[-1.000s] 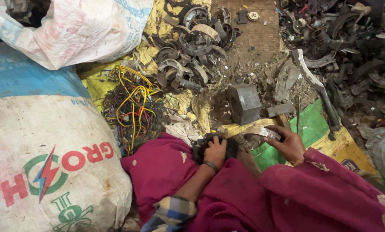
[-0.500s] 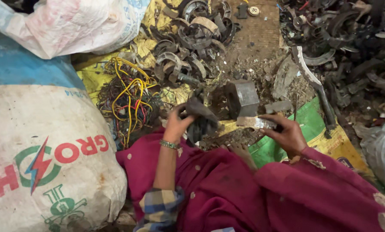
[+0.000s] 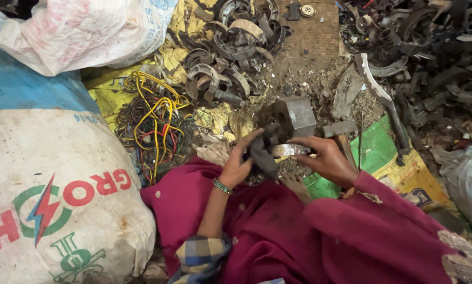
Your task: The person sits on the ground and repeatedly uses a hammer to strike metal parts placed on a metal block, breaking them into smaller pieces. The person handles the parts by hand, repositions them on the block, and discards the broken pieces onto a nearby pile.
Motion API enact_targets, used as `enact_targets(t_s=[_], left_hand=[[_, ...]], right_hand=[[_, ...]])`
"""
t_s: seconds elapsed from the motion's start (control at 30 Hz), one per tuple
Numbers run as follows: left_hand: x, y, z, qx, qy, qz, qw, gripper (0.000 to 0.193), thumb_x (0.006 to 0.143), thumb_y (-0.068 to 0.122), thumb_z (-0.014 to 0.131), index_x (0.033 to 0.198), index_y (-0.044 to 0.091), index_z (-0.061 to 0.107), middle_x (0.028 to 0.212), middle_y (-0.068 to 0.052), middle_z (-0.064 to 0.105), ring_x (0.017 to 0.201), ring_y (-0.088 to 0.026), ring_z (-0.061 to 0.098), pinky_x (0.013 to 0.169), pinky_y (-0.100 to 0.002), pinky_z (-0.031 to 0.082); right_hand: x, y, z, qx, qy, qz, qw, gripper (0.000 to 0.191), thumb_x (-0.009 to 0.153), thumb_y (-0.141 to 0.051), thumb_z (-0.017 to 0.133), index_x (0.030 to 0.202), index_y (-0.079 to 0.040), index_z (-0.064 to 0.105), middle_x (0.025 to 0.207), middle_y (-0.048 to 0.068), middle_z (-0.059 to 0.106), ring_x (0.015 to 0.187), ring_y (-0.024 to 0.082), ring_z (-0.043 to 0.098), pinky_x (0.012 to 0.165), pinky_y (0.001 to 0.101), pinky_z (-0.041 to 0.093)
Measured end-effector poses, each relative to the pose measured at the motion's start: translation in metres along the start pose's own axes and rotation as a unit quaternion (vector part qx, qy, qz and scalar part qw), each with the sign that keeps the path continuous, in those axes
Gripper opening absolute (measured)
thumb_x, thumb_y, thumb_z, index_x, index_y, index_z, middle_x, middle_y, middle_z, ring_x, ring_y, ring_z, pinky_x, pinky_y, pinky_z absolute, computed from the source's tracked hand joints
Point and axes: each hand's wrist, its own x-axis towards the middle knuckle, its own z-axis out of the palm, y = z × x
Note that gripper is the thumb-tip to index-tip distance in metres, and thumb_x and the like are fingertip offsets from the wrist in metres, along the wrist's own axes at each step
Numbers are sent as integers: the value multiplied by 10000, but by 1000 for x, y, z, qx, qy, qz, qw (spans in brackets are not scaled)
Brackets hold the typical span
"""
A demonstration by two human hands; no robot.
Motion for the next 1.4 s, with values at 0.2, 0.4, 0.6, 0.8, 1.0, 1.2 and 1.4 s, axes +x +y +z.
enact_targets(t_s=[0.2,0.4,0.6,0.8,1.0,1.2,1.4], left_hand=[[-9,23,-20,-13,-159,39,986,903,802,115,740,1605,115,329,1692,-185,244,1578,-308,198,1256,-414,178],[-14,29,-14,45,-149,-21,988,878,791,176,833,1569,114,431,1610,-191,433,1482,-302,433,1199,-398,355],[-11,11,3,111,-118,-1,987,882,658,115,878,1469,108,531,1379,-173,629,1270,-317,622,1073,-405,492],[-20,-4,15,199,-114,-8,973,753,703,147,850,1403,87,578,1357,-163,649,1276,-340,619,1075,-401,499],[-23,-21,3,90,-180,11,979,880,745,228,809,1526,60,441,1423,-210,564,1317,-352,547,1116,-407,403],[-22,-39,-8,-293,-192,-169,921,683,1001,490,526,1512,37,517,1442,-139,621,1310,-245,585,1157,-397,408],[-19,-26,-5,-161,-157,-159,961,676,931,541,554,1394,61,661,1306,-80,724,1207,-197,656,1080,-345,467]], right_hand=[[0,15,10,-17,48,7,999,403,861,-85,769,1262,-92,721,1145,110,773,956,193,741,793,339,604],[-4,21,18,29,34,13,999,423,851,-86,780,1268,-89,708,1147,110,766,963,159,736,783,320,620],[-16,16,28,47,10,30,998,466,835,-106,796,1293,-111,713,1062,113,775,850,174,731,712,323,614],[-20,19,40,-19,11,-108,994,420,868,-140,801,1274,-84,710,1084,151,766,915,246,750,784,362,603],[-20,25,40,-26,13,-69,997,451,850,-125,787,1291,-103,695,1076,150,765,908,261,759,791,363,606],[-20,23,37,-41,20,-75,996,474,818,-125,817,1277,-97,699,1034,143,768,896,260,759,782,374,603],[-19,20,38,-18,11,-72,997,443,839,-131,801,1268,-83,699,1053,145,757,890,256,764,765,364,617]])
